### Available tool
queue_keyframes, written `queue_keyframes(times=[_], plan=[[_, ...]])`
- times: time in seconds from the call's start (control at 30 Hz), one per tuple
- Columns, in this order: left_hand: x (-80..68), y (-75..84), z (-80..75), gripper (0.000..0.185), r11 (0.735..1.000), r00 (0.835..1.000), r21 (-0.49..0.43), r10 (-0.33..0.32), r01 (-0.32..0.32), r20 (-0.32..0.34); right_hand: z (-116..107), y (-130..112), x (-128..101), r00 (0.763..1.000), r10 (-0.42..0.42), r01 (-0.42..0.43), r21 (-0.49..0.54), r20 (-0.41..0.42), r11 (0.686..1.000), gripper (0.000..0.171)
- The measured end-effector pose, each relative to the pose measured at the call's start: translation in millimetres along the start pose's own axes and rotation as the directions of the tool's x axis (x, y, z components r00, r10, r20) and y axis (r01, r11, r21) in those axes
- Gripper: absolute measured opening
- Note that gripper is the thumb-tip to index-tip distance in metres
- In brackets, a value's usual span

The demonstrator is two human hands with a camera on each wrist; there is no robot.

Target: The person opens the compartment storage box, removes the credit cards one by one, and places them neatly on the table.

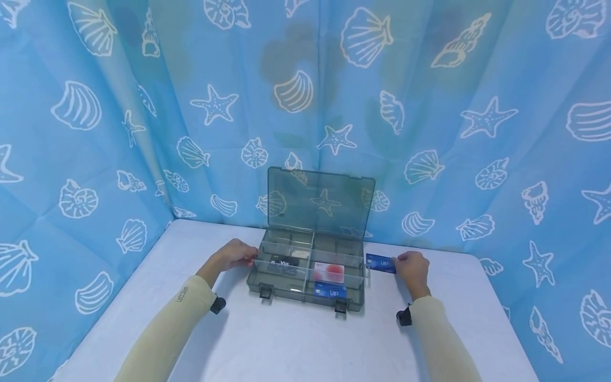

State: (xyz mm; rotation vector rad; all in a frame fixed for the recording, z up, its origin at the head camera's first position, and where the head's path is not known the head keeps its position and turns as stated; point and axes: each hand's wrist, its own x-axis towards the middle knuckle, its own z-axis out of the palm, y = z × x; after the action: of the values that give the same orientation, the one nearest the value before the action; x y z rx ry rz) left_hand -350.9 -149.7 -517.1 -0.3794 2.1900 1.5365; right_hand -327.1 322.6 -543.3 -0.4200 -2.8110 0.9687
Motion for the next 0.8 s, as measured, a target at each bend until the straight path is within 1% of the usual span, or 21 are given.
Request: queue_keyframes(times=[0.07, 0.13, 0.17, 0.2, 0.23, 0.27, 0.3, 0.33, 0.37, 0.43, 0.47, 0.5, 0.53, 0.57, 0.67, 0.73, 0.8], plan=[[-0.1, -0.3, 0.6, 0.023, 1.000, 1.000, -0.007, 0.000, 0.000, 0.003, -2.6, -5.4, 1.1, 0.997, -0.053, 0.055, 0.034, -0.056, 0.998, 0.028], [-0.3, -0.5, 0.6, 0.023, 1.000, 1.000, -0.006, -0.002, 0.002, 0.001, -5.3, -17.1, 2.6, 0.992, -0.105, 0.111, 0.076, -0.072, 0.991, 0.033], [-0.9, -0.3, 0.6, 0.024, 1.000, 1.000, -0.005, -0.001, 0.001, -0.001, -6.6, -25.6, 3.0, 0.990, -0.130, 0.136, 0.107, -0.060, 0.985, 0.035], [-1.1, -0.2, 0.3, 0.024, 1.000, 1.000, -0.007, -0.003, 0.003, -0.002, -7.9, -35.5, 2.8, 0.989, -0.145, 0.148, 0.139, -0.031, 0.979, 0.036], [-1.4, 0.0, 0.1, 0.024, 1.000, 1.000, -0.010, -0.003, 0.003, -0.003, -9.0, -46.7, 1.2, 0.988, -0.151, 0.145, 0.174, 0.022, 0.974, 0.039], [-1.0, 0.1, 0.0, 0.024, 1.000, 1.000, -0.008, -0.001, 0.001, -0.004, -10.0, -57.1, -0.7, 0.981, -0.172, 0.150, 0.213, 0.092, 0.966, 0.041], [-0.8, 0.3, -0.1, 0.024, 1.000, 1.000, -0.007, 0.002, -0.002, -0.004, -10.4, -67.4, -3.3, 0.966, -0.187, 0.140, 0.249, 0.177, 0.958, 0.043], [-0.1, -0.1, -0.8, 0.024, 1.000, 1.000, -0.006, 0.005, -0.005, -0.003, -9.2, -78.2, -6.5, 0.944, -0.200, 0.125, 0.278, 0.261, 0.952, 0.043], [0.5, -0.4, -1.3, 0.024, 1.000, 1.000, -0.006, 0.007, -0.007, -0.002, -7.6, -88.3, -11.0, 0.913, -0.213, 0.107, 0.299, 0.347, 0.948, 0.043], [2.3, -1.0, -2.3, 0.024, 1.000, 1.000, -0.011, 0.008, -0.008, -0.002, -1.3, -102.7, -19.4, 0.843, -0.231, 0.081, 0.309, 0.486, 0.947, 0.043], [3.3, -1.4, -2.4, 0.024, 1.000, 1.000, -0.013, 0.006, -0.006, -0.002, 2.3, -107.6, -23.2, 0.807, -0.243, 0.083, 0.304, 0.538, 0.949, 0.044], [3.4, -1.6, -2.6, 0.024, 1.000, 1.000, -0.016, 0.007, -0.007, -0.001, 6.4, -111.5, -27.1, 0.784, -0.240, 0.084, 0.286, 0.572, 0.955, 0.044], [3.8, -1.7, -2.4, 0.024, 1.000, 1.000, -0.018, 0.007, -0.007, -0.001, 10.2, -114.1, -30.4, 0.772, -0.237, 0.101, 0.255, 0.589, 0.962, 0.041], [3.8, -1.5, -2.2, 0.025, 1.000, 1.000, -0.020, 0.007, -0.007, 0.000, 13.5, -115.3, -32.9, 0.768, -0.230, 0.117, 0.223, 0.597, 0.968, 0.040], [3.1, -0.8, -1.3, 0.026, 1.000, 1.000, -0.025, 0.003, -0.003, 0.003, 20.5, -115.0, -36.6, 0.776, -0.194, 0.158, 0.112, 0.600, 0.981, 0.036], [2.1, 0.1, -1.4, 0.027, 1.000, 1.000, -0.026, -0.006, 0.006, 0.003, 23.7, -114.6, -37.5, 0.791, -0.161, 0.166, 0.046, 0.591, 0.985, 0.036], [0.0, 0.9, -1.9, 0.027, 1.000, 1.000, -0.020, -0.005, 0.005, 0.006, 25.8, -114.9, -38.1, 0.804, -0.132, 0.150, 0.016, 0.580, 0.989, 0.036]])
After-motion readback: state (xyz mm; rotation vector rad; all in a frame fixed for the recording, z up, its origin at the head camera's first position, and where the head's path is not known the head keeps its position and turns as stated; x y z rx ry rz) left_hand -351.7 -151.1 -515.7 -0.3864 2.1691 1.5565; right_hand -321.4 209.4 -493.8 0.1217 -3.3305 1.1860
